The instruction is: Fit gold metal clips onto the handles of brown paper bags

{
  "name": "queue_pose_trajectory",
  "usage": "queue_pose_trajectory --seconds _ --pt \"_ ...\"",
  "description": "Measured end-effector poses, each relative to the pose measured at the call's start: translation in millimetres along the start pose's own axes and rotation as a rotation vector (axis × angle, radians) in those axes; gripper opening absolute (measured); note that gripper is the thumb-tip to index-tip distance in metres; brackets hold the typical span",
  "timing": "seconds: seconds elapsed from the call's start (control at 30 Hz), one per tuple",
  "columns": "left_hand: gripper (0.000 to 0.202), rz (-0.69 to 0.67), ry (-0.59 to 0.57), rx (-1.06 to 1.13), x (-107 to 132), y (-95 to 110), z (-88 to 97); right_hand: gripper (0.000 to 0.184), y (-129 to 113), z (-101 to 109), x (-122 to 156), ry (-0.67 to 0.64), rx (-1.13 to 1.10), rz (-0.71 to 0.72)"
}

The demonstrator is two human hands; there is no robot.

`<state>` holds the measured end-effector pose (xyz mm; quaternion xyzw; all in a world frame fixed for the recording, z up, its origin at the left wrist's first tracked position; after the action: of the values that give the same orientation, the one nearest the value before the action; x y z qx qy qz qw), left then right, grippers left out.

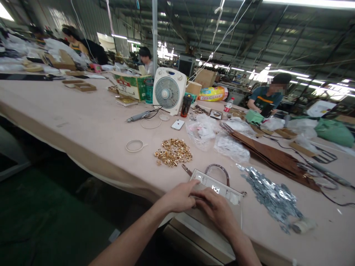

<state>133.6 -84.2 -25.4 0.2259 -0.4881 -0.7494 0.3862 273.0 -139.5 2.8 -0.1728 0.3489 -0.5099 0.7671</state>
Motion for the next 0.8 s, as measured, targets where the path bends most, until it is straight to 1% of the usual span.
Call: queue_pose_trajectory --seconds 0.13,0.2,0.27,0.33,0.37,0.5,0.57,0.7,0.8 --pt "0.076 -0.024 -0.014 -0.016 -0.8 2.9 2.0 0.027 -3.1 0.5 1.7 0.006 0.007 -0.017" --pt "0.064 -0.055 -0.022 0.012 -1.8 4.0 2.1 0.024 -1.0 1.8 3.4 0.028 0.005 -0.029" --pt "0.047 -0.087 -0.024 0.024 -2.6 5.3 2.6 0.022 4.6 4.9 5.6 0.071 0.015 -0.053" --pt "0.029 -0.119 -0.017 -0.014 -2.7 7.4 3.4 0.021 11.6 9.6 8.1 0.124 0.03 -0.078" --pt "0.025 -0.13 -0.016 -0.04 -2.4 8.6 3.5 0.021 14.7 11.9 9.3 0.147 0.033 -0.087" --pt "0.03 -0.111 -0.017 -0.065 0.5 11.3 1.7 0.019 20.5 15.2 13.0 0.182 -0.014 -0.085" --pt "0.03 -0.12 0.017 -0.066 2.0 13.4 1.5 0.019 21.2 14.4 14.0 0.196 -0.037 -0.085" --pt "0.03 -0.141 0.084 -0.095 4.0 15.2 0.1 0.021 22.2 15.4 15.3 0.274 -0.029 -0.087" --pt "0.029 -0.126 0.115 -0.095 4.0 13.5 -0.9 0.021 22.5 13.5 15.5 0.256 -0.063 -0.078"
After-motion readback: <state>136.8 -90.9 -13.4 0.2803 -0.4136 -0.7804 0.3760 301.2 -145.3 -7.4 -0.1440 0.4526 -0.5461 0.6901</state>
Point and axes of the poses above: each hand's wrist, its own x-axis away from the middle knuckle, its own z-axis out of the back of the hand, y = z × x, the point moved 6 cm from there along -x, towards the middle knuckle, and after that the axes turned 8 degrees about y, right-handed, at the moved point
